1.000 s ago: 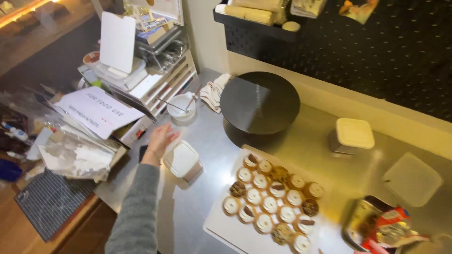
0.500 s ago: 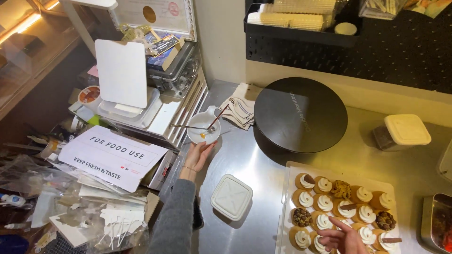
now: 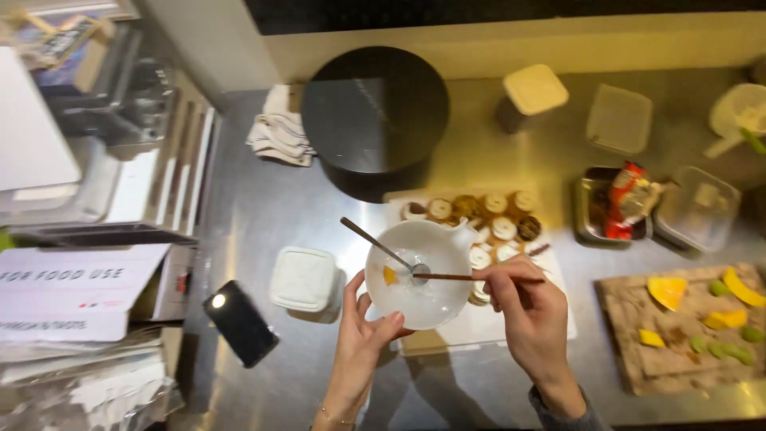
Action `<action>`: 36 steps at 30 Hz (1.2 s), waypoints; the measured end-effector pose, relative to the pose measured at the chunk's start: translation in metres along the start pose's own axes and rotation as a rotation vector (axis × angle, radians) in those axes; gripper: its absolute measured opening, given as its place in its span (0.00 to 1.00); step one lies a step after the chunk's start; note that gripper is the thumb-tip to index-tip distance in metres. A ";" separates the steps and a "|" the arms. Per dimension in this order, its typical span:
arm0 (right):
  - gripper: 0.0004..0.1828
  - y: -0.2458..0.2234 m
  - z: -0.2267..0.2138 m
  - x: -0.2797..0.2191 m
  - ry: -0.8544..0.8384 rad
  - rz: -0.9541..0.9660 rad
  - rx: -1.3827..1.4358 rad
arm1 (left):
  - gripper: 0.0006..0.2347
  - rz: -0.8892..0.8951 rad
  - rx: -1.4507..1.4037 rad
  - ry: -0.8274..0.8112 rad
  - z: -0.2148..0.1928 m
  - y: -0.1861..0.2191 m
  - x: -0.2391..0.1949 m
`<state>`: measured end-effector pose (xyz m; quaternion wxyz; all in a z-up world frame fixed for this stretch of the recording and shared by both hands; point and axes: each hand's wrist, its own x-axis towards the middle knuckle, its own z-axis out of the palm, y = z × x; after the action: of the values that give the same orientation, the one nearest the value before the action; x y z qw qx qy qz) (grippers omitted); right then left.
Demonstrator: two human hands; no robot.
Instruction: The person decorates a tray of cupcakes by placing small pieces of fruit on top of the frosting. They use a small brush to apply a liquid to the fruit pieces before arranging them on the cupcakes.
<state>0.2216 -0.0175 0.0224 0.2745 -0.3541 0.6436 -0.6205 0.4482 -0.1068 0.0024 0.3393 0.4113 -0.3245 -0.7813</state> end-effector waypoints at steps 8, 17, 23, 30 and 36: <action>0.21 -0.009 -0.194 -0.080 0.337 -0.622 -0.432 | 0.47 -0.184 0.127 -0.227 0.176 -0.114 -0.032; 0.26 -0.002 -0.382 -0.160 0.551 -0.577 -0.400 | 0.43 -0.271 0.100 -0.227 0.329 -0.245 -0.053; 0.23 0.001 -0.473 -0.119 0.405 -0.528 -0.617 | 0.45 -0.339 0.200 -0.223 0.352 -0.258 -0.066; 0.18 0.013 -0.496 -0.106 0.079 -0.576 -0.599 | 0.45 -0.256 0.229 -0.272 0.344 -0.274 -0.074; 0.23 0.023 -0.491 -0.114 0.284 -0.654 -0.522 | 0.46 -0.266 0.167 -0.247 0.342 -0.266 -0.072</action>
<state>-0.1021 0.3695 0.0289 -0.1260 -0.5078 0.6643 -0.5339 0.1138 0.1776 -0.0220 0.1554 0.3784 -0.3699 -0.8342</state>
